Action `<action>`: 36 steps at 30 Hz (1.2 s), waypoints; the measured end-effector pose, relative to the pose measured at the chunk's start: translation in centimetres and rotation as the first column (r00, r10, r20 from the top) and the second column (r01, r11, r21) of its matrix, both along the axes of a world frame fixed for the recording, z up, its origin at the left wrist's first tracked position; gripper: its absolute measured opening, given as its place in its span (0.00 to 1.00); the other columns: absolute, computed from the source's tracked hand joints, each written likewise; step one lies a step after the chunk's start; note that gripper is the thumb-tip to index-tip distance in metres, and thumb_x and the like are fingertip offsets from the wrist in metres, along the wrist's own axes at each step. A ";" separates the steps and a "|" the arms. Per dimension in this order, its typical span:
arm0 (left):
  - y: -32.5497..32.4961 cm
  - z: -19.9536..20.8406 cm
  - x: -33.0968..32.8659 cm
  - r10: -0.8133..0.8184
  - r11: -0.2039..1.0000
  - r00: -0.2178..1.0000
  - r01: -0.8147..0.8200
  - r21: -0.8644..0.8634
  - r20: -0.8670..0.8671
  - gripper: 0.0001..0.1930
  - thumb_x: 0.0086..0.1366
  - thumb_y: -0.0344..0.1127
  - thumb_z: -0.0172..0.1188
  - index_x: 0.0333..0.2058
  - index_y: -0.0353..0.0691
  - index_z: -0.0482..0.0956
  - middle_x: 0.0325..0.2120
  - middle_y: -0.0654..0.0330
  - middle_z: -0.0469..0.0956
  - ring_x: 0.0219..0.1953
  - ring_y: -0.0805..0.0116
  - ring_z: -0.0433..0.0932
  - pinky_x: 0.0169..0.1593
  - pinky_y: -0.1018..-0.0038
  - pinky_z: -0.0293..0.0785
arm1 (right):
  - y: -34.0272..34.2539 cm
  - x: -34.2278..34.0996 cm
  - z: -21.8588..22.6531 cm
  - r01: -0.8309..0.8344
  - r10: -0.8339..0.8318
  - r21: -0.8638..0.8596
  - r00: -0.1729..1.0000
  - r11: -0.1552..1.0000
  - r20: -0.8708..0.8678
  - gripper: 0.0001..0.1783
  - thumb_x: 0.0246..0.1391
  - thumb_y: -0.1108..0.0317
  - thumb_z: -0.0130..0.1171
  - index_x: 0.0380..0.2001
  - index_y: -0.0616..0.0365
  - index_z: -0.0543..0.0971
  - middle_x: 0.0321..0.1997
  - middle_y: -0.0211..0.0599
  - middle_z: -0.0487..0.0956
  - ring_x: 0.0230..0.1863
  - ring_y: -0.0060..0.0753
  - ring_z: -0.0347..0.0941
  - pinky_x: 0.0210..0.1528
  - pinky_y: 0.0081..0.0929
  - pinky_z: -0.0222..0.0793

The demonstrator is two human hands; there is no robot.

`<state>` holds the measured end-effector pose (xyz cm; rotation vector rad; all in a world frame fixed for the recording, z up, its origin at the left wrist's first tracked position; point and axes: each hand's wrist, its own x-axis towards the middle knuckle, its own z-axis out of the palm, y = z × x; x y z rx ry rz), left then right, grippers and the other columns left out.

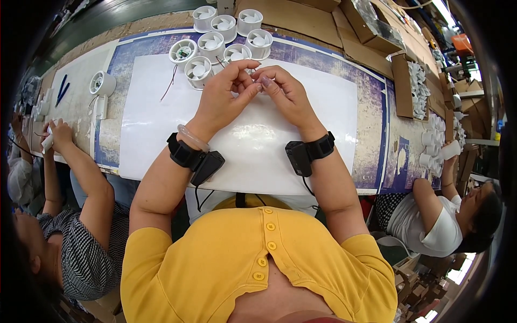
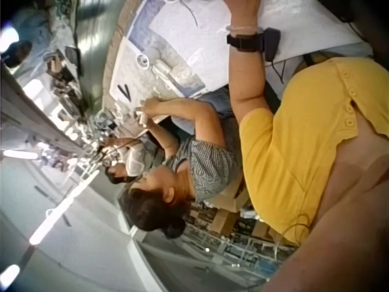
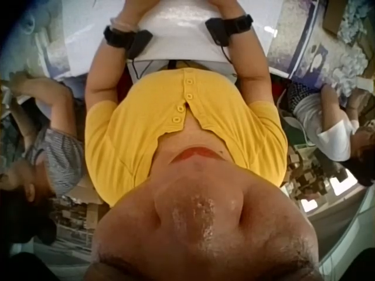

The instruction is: The person picks up a white plastic housing and a fan motor, threads the wires through the opening, and inserts the motor into the housing. They press the components together by hand and set the assembled fan on the table.

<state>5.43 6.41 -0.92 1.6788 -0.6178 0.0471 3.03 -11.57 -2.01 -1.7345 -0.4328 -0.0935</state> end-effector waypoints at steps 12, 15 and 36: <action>0.3 0.5 -0.2 -0.052 0.995 0.998 0.050 0.086 0.019 0.14 0.60 0.23 0.59 0.46 0.36 0.75 0.24 0.67 0.73 0.27 0.81 0.70 0.31 0.84 0.68 | 0.2 0.0 0.1 0.101 -0.090 -0.117 0.991 0.988 0.095 0.08 0.62 0.70 0.52 0.38 0.63 0.77 0.41 0.35 0.77 0.42 0.26 0.72 0.46 0.22 0.68; 0.3 0.5 -0.2 -0.045 0.994 0.999 0.044 0.104 0.006 0.13 0.60 0.23 0.58 0.44 0.37 0.77 0.25 0.67 0.73 0.28 0.80 0.70 0.31 0.84 0.68 | 0.2 0.0 0.2 0.119 -0.099 -0.148 0.986 0.982 0.134 0.07 0.61 0.71 0.53 0.36 0.63 0.77 0.40 0.35 0.78 0.41 0.27 0.73 0.46 0.23 0.68; 0.4 0.9 -0.1 -0.060 0.990 0.994 0.047 0.136 0.094 0.08 0.61 0.25 0.59 0.40 0.35 0.77 0.29 0.63 0.76 0.29 0.77 0.74 0.33 0.82 0.71 | 0.1 0.1 0.2 0.171 -0.145 -0.151 0.975 0.974 0.167 0.05 0.56 0.72 0.57 0.34 0.62 0.80 0.39 0.37 0.79 0.39 0.28 0.74 0.42 0.23 0.70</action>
